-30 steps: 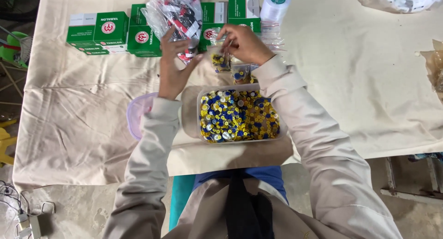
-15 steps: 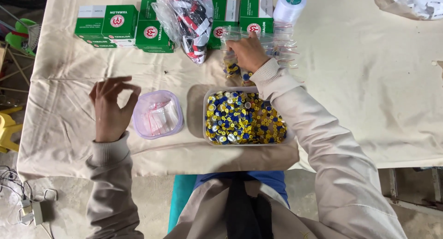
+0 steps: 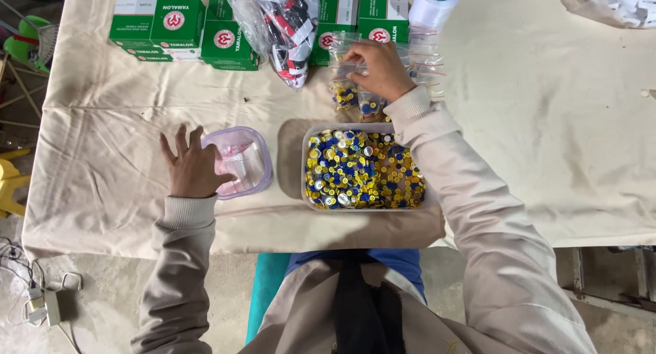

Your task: A person is picking up small yellow and blue decorative items from a tray and placing them into small plastic zip-lock bags at a slow pace.

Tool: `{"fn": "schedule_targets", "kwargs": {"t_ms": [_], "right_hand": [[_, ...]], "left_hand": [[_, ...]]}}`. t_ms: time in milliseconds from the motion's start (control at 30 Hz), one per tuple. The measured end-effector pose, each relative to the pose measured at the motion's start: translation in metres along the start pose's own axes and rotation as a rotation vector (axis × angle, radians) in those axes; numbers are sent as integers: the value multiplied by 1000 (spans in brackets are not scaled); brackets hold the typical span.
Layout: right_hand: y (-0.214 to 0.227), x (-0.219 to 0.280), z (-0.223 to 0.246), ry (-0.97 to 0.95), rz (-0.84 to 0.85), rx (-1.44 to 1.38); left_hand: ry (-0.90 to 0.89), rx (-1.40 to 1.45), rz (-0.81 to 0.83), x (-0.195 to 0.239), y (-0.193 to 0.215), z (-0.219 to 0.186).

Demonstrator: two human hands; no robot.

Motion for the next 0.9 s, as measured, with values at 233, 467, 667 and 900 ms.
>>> {"fn": "schedule_targets", "kwargs": {"t_ms": [233,467,667,900], "right_hand": [[44,78,29,146,-203,-409],[36,165,66,-26,-266,-724],[-7,195,135,18,-178,-975],[-41,207,166,41,-141,-1525]], "left_hand": [[-12,97,-143,7,1,11],[-89,366,-512,25,38,-1],[-196,1249,-454,60,94,-133],[-425,1671,-139,72,99,-232]]}}
Point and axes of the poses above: each hand's wrist, its own x-axis away from the middle knuckle, its own y-axis out of the back of the hand, z = x × y, the point moved 1 cm from there along -x, towards the middle knuckle, and after that the axes turned 13 degrees about z, right-handed, at the moved point
